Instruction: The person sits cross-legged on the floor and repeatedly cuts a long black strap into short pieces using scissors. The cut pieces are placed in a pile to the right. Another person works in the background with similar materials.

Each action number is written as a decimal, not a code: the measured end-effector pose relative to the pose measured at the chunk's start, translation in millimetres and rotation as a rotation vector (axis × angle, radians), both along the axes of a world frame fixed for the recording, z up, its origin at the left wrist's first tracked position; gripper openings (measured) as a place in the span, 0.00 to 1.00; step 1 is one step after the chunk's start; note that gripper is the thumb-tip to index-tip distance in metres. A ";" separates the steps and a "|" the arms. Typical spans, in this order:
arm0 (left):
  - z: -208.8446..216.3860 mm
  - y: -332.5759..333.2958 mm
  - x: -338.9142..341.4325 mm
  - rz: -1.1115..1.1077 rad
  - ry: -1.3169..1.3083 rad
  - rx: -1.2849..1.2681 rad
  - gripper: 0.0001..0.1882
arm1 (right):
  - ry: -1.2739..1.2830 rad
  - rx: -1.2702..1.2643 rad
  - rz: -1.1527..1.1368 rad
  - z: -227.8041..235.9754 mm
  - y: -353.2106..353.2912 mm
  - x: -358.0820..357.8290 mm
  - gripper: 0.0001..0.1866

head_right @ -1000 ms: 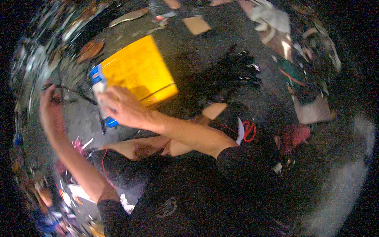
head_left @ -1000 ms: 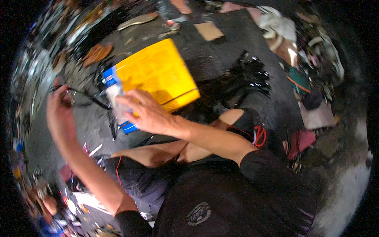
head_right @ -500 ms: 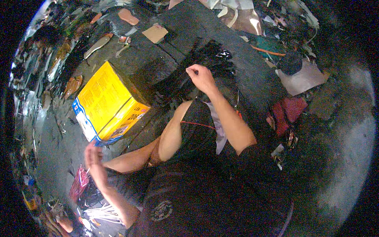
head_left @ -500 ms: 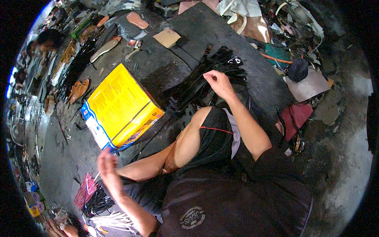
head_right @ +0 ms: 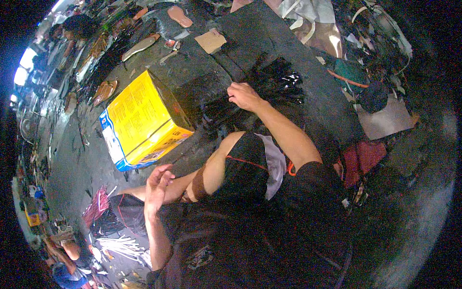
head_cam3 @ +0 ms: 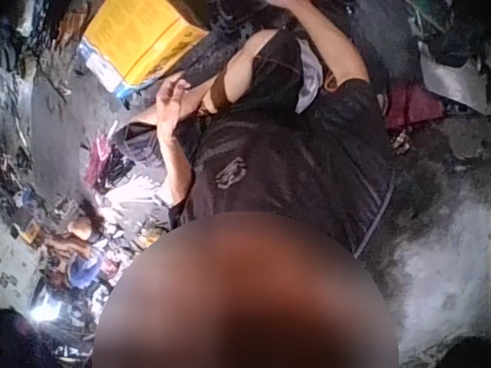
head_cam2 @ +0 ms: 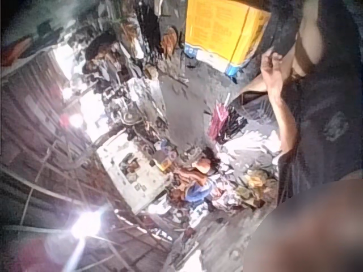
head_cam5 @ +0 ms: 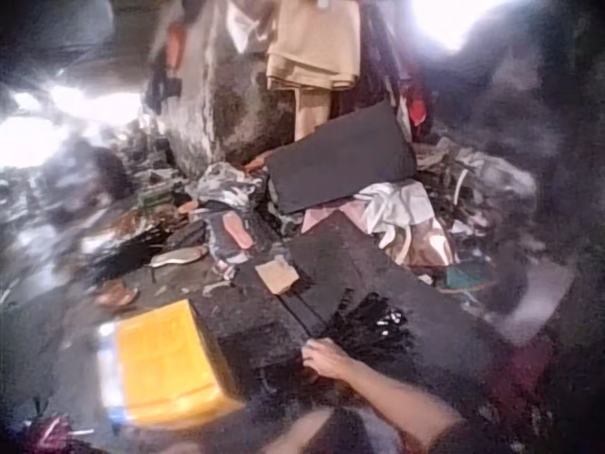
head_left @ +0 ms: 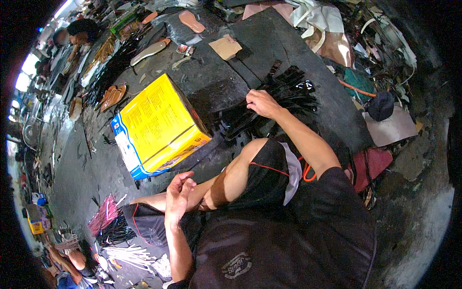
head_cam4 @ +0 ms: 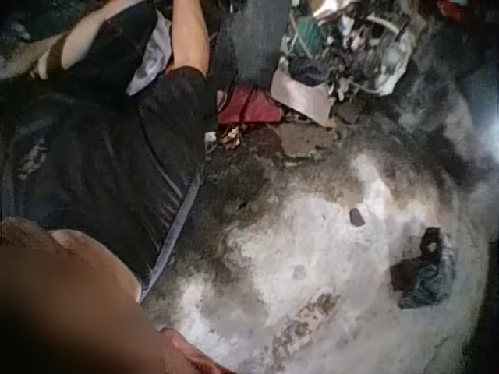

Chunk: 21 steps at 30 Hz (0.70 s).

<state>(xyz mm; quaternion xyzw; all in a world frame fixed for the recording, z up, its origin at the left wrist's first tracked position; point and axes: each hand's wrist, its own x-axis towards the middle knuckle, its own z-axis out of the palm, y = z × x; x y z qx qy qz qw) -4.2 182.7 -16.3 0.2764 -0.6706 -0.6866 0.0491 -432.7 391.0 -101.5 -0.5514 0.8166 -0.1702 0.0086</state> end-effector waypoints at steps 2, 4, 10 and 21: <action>-2.7 2.9 -6.6 -0.044 0.007 -0.008 0.14 | -0.194 -0.268 -0.273 15.3 2.6 -13.0 0.08; -2.2 4.9 -13.1 -0.091 -0.008 -0.058 0.15 | -0.243 -0.591 -0.523 46.5 7.1 -35.4 0.09; 23.2 8.8 -38.4 -0.092 0.089 0.060 0.15 | -0.207 -0.968 -0.445 201.1 35.7 -21.0 0.11; 50.7 -6.4 -27.7 0.252 0.214 0.148 0.09 | -0.562 -0.210 0.178 186.6 -61.9 165.3 0.08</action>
